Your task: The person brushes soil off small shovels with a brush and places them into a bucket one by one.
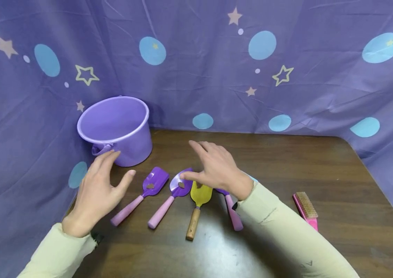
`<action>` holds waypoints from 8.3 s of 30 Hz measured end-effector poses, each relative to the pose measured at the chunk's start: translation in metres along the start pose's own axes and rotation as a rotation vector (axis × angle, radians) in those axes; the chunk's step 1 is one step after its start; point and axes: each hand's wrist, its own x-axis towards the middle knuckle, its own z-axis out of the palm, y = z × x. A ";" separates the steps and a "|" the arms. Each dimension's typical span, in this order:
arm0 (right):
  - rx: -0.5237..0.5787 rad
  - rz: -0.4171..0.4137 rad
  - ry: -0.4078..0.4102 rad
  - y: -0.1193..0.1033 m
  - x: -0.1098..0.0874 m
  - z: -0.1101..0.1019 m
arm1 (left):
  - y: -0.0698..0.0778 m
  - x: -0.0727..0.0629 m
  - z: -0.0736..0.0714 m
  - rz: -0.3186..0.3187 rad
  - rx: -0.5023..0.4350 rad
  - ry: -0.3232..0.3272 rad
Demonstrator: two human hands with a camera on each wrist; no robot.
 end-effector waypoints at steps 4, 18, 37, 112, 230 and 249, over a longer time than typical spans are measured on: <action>0.019 -0.002 -0.008 -0.011 0.021 0.002 | -0.011 0.008 -0.006 -0.077 -0.052 0.037; 0.390 0.130 -0.041 -0.051 0.091 0.019 | -0.048 0.036 -0.018 -0.556 -0.170 0.103; 1.258 0.597 0.000 -0.071 0.151 0.038 | -0.089 0.061 -0.009 -0.985 -0.850 0.258; 1.760 0.667 -0.086 -0.031 0.120 0.054 | -0.057 0.076 0.011 -1.004 -1.393 -0.066; 1.785 0.702 0.143 0.071 0.018 0.007 | 0.052 0.099 0.101 -0.907 -1.240 -0.237; 1.791 0.696 0.159 0.085 0.000 0.000 | 0.070 0.100 0.113 -0.909 -1.258 -0.241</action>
